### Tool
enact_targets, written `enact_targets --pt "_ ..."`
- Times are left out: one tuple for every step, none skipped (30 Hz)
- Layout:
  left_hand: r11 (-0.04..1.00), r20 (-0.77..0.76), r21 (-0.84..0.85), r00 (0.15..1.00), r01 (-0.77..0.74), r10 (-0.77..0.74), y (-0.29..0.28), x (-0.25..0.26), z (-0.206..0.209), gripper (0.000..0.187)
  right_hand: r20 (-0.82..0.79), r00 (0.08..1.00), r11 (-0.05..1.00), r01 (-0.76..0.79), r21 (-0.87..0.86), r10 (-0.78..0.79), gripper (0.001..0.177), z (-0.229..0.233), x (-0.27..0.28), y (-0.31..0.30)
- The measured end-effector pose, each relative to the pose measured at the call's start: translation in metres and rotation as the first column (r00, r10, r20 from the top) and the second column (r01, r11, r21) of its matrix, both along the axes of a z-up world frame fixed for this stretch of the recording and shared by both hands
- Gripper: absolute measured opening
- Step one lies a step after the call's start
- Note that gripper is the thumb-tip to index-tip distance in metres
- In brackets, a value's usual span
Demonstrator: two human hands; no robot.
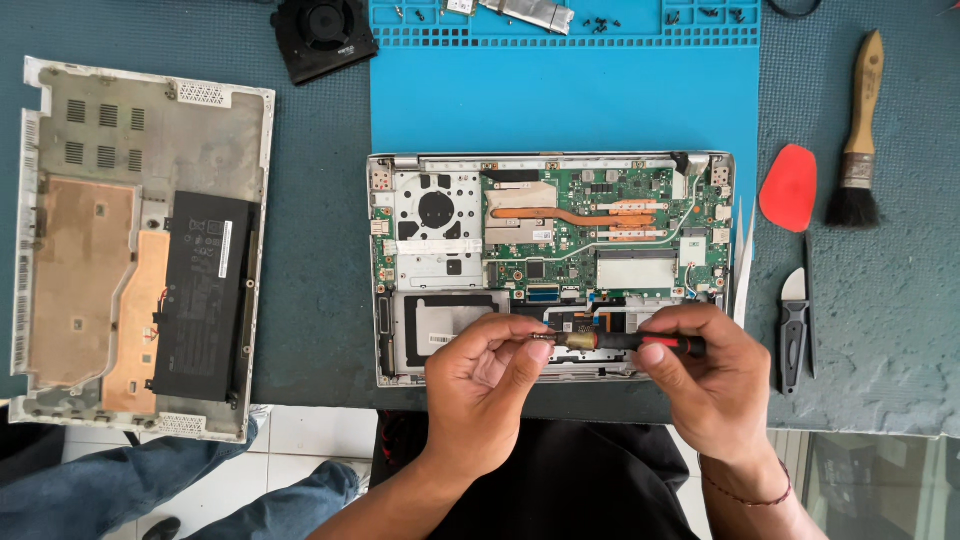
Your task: The person works on a disassembled laptop placed on a blue mat, using tweezers to handle small components and wires on the motherboard. They then use a screwdriver to remove and reattach a cooling fan, securing it with screws.
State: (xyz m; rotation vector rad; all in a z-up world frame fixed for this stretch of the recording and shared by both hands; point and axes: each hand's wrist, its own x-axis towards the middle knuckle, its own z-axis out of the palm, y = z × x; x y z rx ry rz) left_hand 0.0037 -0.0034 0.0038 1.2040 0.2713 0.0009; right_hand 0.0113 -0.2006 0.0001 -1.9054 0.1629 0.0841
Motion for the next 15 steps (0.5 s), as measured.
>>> enact_targets --pt "1.0 0.0 -0.001 1.0 -0.002 0.002 0.0 -0.0002 0.0002 0.015 0.0 1.0 1.0 -0.002 -0.001 0.002 0.023 -0.0015 0.0002 0.0002" --pt "1.0 -0.007 -0.004 1.0 0.0 0.0 0.0 -0.0005 0.0003 0.015 0.024 1.0 0.998 -0.013 0.056 0.012 0.021 -0.003 0.0003 0.0003" --pt "1.0 -0.014 -0.009 1.0 0.003 -0.003 0.0001 -0.0006 0.0004 0.016 0.049 0.999 0.994 -0.024 0.111 0.019 0.021 -0.0046 0.0005 0.0005" --pt "1.0 -0.014 -0.009 1.0 0.003 -0.003 0.0002 -0.0005 0.0001 0.016 0.05 0.999 0.994 -0.025 0.111 0.019 0.021 -0.0039 0.0022 0.0025" --pt "1.0 -0.003 -0.015 1.0 0.008 -0.008 0.0004 -0.0005 -0.0001 0.015 0.111 0.992 0.979 -0.078 0.189 0.057 0.02 -0.0033 0.0041 0.0046" --pt "1.0 0.007 -0.02 1.0 0.014 -0.013 0.0006 -0.0005 -0.0003 0.015 0.174 0.981 0.956 -0.134 0.262 0.09 0.02 -0.0025 0.0058 0.0067" --pt "1.0 0.009 -0.02 1.0 0.012 -0.012 0.0009 -0.0005 -0.0006 0.015 0.176 0.98 0.956 -0.136 0.262 0.091 0.02 -0.0029 0.0061 0.0068" --pt "1.0 0.009 -0.01 1.0 0.016 -0.016 0.0011 -0.0006 -0.0009 0.015 0.181 0.979 0.956 -0.139 0.259 0.093 0.02 -0.0031 0.0063 0.007" --pt "1.0 0.008 0.0 1.0 0.019 -0.019 0.0014 -0.0009 -0.0011 0.015 0.185 0.978 0.956 -0.142 0.256 0.095 0.021 -0.0033 0.0063 0.0072" --pt "1.0 0.009 0.0 1.0 0.017 -0.017 0.002 -0.0011 -0.0011 0.015 0.186 0.978 0.956 -0.143 0.256 0.096 0.021 -0.0032 0.006 0.0072" --pt "1.0 0.015 0.004 1.0 0.022 -0.022 0.0026 -0.0011 -0.0013 0.015 0.186 0.977 0.957 -0.147 0.249 0.102 0.021 -0.0031 0.0059 0.0072" --pt "1.0 0.02 0.008 0.999 0.027 -0.027 0.0031 -0.0011 -0.0014 0.016 0.185 0.977 0.959 -0.15 0.241 0.107 0.022 -0.0031 0.0059 0.0072" --pt "1.0 0.022 0.008 0.999 0.026 -0.026 0.0036 -0.001 -0.0005 0.016 0.187 0.977 0.959 -0.151 0.241 0.107 0.022 -0.0033 0.006 0.0073" --pt "0.999 0.013 -0.014 0.999 0.029 -0.029 0.0042 -0.0009 0.0004 0.017 0.19 0.976 0.961 -0.152 0.231 0.109 0.022 -0.0036 0.0062 0.0074" --pt "0.999 0.003 -0.035 0.999 0.032 -0.032 0.0048 -0.0012 0.0013 0.019 0.191 0.975 0.964 -0.152 0.22 0.11 0.022 -0.0038 0.006 0.0075"
